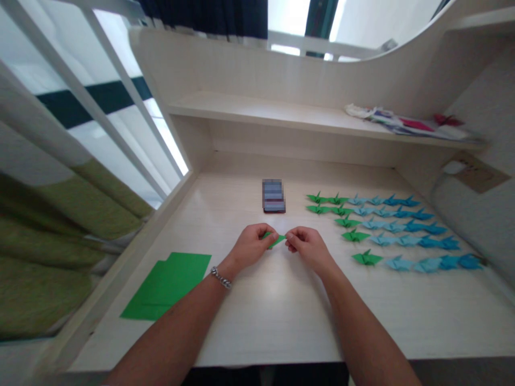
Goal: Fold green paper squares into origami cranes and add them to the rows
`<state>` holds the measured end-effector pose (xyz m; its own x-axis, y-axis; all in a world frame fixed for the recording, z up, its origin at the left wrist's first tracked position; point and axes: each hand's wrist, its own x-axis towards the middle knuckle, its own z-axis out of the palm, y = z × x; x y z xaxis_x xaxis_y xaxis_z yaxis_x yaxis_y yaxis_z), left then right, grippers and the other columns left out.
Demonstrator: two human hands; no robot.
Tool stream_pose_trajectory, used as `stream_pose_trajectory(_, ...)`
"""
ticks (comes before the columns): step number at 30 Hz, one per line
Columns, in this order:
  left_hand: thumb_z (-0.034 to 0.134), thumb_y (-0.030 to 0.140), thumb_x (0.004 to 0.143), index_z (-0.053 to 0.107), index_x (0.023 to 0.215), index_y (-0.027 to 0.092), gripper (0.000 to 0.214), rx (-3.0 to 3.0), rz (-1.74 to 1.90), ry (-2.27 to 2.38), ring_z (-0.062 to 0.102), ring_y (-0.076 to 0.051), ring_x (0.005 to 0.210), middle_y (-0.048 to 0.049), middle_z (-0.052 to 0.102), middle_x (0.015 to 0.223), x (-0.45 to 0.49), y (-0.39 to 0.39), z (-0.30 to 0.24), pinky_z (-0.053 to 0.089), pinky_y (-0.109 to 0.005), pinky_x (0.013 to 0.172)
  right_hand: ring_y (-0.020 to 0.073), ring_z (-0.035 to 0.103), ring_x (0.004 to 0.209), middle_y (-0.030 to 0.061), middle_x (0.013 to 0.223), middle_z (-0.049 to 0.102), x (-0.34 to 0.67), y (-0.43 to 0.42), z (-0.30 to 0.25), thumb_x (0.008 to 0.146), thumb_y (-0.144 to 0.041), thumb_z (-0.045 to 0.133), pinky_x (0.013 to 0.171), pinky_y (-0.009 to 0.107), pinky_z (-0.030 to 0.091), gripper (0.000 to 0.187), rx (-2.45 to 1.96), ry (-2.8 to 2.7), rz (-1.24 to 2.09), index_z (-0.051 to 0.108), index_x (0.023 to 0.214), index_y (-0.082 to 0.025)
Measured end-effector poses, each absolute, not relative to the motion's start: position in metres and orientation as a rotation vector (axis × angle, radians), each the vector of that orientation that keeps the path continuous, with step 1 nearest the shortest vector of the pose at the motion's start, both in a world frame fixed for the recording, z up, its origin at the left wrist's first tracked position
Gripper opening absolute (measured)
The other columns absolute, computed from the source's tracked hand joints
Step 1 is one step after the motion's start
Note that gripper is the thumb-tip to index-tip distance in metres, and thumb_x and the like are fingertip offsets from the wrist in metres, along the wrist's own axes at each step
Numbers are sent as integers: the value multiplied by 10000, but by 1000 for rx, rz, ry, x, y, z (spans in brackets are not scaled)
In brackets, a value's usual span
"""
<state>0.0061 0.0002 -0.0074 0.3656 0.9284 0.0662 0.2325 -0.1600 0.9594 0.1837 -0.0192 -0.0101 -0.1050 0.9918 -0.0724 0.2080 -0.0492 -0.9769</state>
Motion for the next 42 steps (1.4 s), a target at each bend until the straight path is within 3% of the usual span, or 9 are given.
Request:
stream_pose_trajectory(8, 572, 371, 793, 615, 712, 127, 260, 1624, 898, 1070, 470, -102, 533, 8, 560, 572, 5, 1, -7, 359, -224, 521, 120, 553, 577, 34, 693, 632, 187, -18, -8, 763, -436, 575, 566, 247, 453, 298, -1297, -1319, 1287, 612, 793, -142)
stream_pose_trajectory(17, 565, 348, 800, 636, 724, 136, 236, 1706, 895, 1049, 505, -120, 583, -18, 602, 630, 6, -4, -3, 390, -234, 558, 122, 535, 576, 10, 641, 616, 184, -22, -8, 763, -292, 559, 573, 238, 424, 147, -1318, -1540, 1149, 607, 721, -160)
stream_pose_trajectory(24, 586, 308, 780, 667, 741, 168, 166, 1866, 853, 1076, 532, -137, 640, -20, 642, 693, 7, -8, -1, 393, -231, 580, 121, 510, 579, 1, 617, 617, 182, -27, 1, 726, -243, 555, 537, 222, 365, 134, -1439, -1740, 941, 657, 690, -164)
stream_pose_trajectory(42, 594, 321, 778, 669, 729, 150, 193, 1755, 845, 1047, 528, -128, 604, -25, 641, 668, 8, -6, -7, 403, -236, 570, 129, 523, 555, 0, 583, 619, 201, -22, 1, 671, -194, 515, 502, 225, 352, 164, -1490, -1759, 1087, 677, 686, -169)
